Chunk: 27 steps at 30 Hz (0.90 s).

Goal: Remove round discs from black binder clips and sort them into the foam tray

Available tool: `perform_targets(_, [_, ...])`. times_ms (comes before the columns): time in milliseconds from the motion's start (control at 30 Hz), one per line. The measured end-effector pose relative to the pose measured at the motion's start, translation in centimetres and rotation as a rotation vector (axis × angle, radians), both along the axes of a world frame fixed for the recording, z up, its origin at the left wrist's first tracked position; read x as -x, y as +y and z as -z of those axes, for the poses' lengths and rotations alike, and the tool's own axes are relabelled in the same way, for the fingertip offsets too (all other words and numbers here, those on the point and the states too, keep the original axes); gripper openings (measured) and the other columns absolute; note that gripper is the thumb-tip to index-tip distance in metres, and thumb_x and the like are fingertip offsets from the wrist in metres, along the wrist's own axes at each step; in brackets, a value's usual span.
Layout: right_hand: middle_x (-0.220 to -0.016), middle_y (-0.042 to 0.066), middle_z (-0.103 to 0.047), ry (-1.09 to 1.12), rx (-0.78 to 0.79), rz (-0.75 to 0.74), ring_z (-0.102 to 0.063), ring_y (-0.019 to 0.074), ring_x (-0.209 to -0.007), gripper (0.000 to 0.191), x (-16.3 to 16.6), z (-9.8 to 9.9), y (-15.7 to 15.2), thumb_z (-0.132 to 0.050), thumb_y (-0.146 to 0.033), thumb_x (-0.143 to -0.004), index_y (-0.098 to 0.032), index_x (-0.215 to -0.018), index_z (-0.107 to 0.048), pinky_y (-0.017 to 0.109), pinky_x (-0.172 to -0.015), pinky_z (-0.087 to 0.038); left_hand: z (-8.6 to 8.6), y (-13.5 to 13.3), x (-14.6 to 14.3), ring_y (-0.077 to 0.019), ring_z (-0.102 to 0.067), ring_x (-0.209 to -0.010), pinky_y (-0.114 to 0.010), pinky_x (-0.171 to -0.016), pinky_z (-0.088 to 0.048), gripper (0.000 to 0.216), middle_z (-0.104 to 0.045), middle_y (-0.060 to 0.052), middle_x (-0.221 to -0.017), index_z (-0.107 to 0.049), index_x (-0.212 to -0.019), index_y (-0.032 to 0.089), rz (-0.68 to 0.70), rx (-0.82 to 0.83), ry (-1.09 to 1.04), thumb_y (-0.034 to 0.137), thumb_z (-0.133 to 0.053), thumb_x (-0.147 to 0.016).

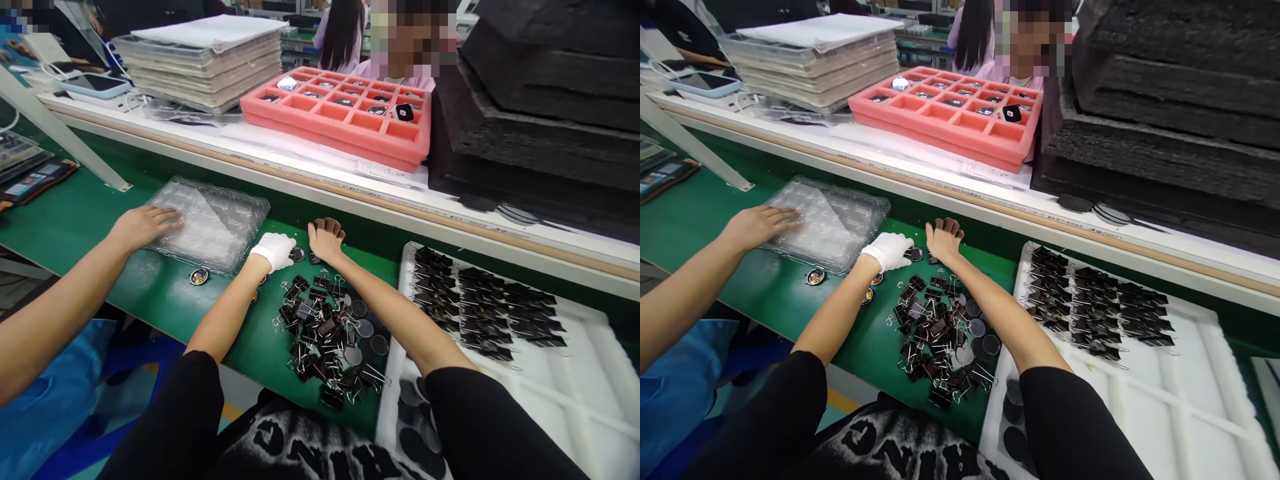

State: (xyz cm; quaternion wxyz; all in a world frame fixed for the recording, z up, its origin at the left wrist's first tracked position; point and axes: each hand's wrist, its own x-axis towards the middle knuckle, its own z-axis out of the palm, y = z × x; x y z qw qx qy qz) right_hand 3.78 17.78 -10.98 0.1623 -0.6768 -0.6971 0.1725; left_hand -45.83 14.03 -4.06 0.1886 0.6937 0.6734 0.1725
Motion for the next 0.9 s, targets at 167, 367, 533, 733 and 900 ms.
perform_targets(167, [-0.146,0.018,-0.044,0.043,-0.049,0.054,-0.031,0.0328,-0.142,0.044,-0.7,1.4,0.2,-0.024,-0.045,-0.11,-0.022,-0.137,-0.05,0.058,-0.116,-0.026,-0.4,-1.4,1.0,-0.0164,-0.043,-0.153,-0.031,-0.118,-0.042,0.037,-0.074,0.0,-0.131,-0.077,-0.11,0.019,-0.06,0.055,0.054,0.036,-0.05,-0.092])
perform_targets(367, [-0.141,0.017,-0.048,0.075,-0.071,0.068,-0.035,0.0321,-0.139,0.039,-0.8,1.9,0.4,-0.027,-0.044,-0.11,-0.023,-0.13,-0.053,0.057,-0.114,-0.028,-1.0,-3.0,1.3,-0.0237,-0.05,-0.147,-0.035,-0.115,-0.043,0.044,-0.074,-0.003,-0.117,-0.079,-0.095,0.022,-0.138,-0.107,0.167,0.049,-0.045,-0.097])
perform_targets(533, [-0.142,0.018,-0.048,0.079,-0.074,0.07,-0.034,0.0335,-0.139,0.039,-0.7,2.0,0.6,-0.028,-0.044,-0.11,-0.021,-0.13,-0.053,0.057,-0.114,-0.027,-1.5,-3.1,1.0,-0.0212,-0.054,-0.142,-0.031,-0.101,-0.047,0.047,-0.073,-0.002,-0.1,-0.075,-0.089,0.022,-0.161,-0.241,0.204,0.051,-0.038,-0.094])
perform_targets(733, [-0.143,0.018,-0.049,0.089,-0.082,0.057,-0.035,0.0343,-0.139,0.039,-0.4,1.4,0.3,-0.029,-0.044,-0.111,-0.021,-0.129,-0.054,0.057,-0.113,-0.028,-1.3,-3.8,-2.1,-0.025,-0.056,-0.137,-0.036,-0.096,-0.042,0.047,-0.071,-0.006,-0.087,-0.065,-0.067,0.021,-0.223,-0.248,0.113,0.052,-0.04,-0.093])
perform_targets(900, [-0.14,0.018,-0.052,0.102,-0.095,0.046,-0.041,0.0345,-0.134,0.039,-0.3,0.6,-0.2,-0.031,-0.045,-0.111,-0.02,-0.127,-0.056,0.055,-0.112,-0.031,-3.2,-4.6,-5.7,-0.0239,-0.062,-0.123,-0.035,-0.094,-0.049,0.041,-0.068,-0.006,-0.092,-0.068,-0.08,0.015,-0.205,-0.096,-0.075,0.046,-0.05,-0.102])
